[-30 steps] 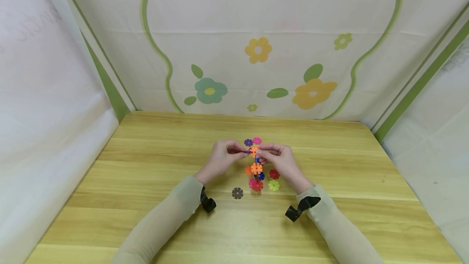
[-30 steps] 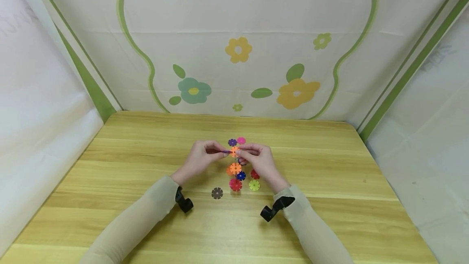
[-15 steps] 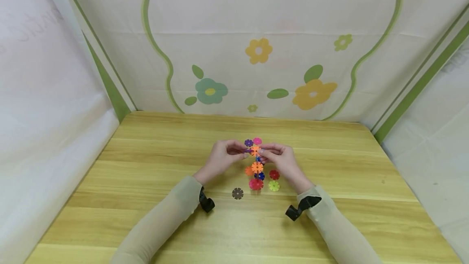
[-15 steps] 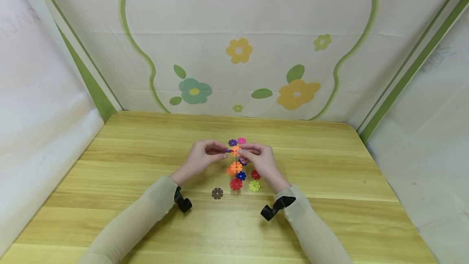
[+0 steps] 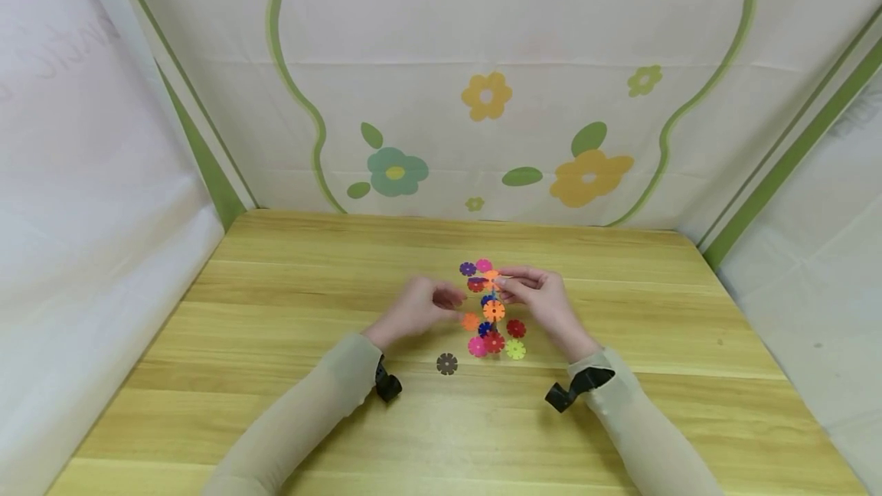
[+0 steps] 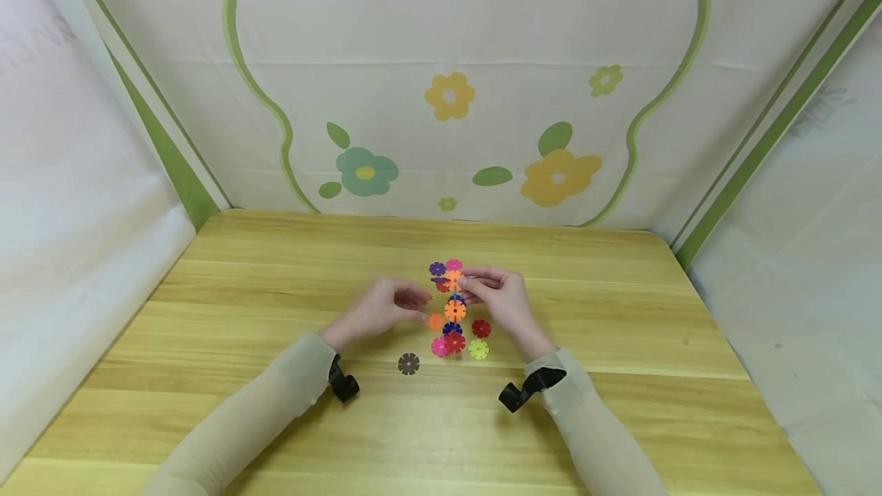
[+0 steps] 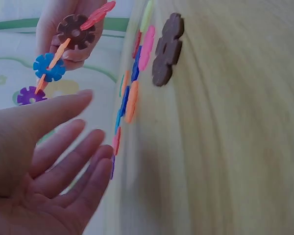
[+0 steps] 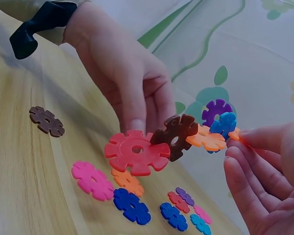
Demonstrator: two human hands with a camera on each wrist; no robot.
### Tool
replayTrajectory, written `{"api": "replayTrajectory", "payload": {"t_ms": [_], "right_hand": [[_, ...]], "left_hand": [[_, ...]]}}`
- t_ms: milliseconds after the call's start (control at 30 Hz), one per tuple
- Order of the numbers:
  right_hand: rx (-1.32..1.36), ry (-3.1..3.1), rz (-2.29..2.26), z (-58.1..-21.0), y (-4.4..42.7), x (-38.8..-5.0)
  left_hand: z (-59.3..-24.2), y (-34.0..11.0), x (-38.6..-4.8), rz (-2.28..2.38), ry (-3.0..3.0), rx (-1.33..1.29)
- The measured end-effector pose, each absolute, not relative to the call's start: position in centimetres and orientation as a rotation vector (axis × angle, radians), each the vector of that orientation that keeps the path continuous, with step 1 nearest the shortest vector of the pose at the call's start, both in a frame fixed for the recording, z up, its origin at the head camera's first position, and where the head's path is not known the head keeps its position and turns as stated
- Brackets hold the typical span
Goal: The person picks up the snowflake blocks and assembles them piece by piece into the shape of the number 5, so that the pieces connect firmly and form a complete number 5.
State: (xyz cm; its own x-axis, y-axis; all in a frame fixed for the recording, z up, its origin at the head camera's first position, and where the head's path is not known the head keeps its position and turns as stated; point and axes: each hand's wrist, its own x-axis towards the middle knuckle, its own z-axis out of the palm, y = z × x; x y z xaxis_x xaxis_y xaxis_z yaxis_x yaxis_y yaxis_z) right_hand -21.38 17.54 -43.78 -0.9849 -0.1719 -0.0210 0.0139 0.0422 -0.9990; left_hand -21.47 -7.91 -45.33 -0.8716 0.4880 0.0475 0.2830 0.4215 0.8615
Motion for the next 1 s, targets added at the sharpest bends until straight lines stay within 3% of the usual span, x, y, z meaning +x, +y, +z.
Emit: {"api": "replayTrajectory", "payload": {"t_ms": [1000], "right_hand": [[-0.195,2.187,-2.066,-43.9,18.0,-21.2]], "left_hand": [[-45.3,-5.8,-21.2,1.244,2.511,0.597]]}}
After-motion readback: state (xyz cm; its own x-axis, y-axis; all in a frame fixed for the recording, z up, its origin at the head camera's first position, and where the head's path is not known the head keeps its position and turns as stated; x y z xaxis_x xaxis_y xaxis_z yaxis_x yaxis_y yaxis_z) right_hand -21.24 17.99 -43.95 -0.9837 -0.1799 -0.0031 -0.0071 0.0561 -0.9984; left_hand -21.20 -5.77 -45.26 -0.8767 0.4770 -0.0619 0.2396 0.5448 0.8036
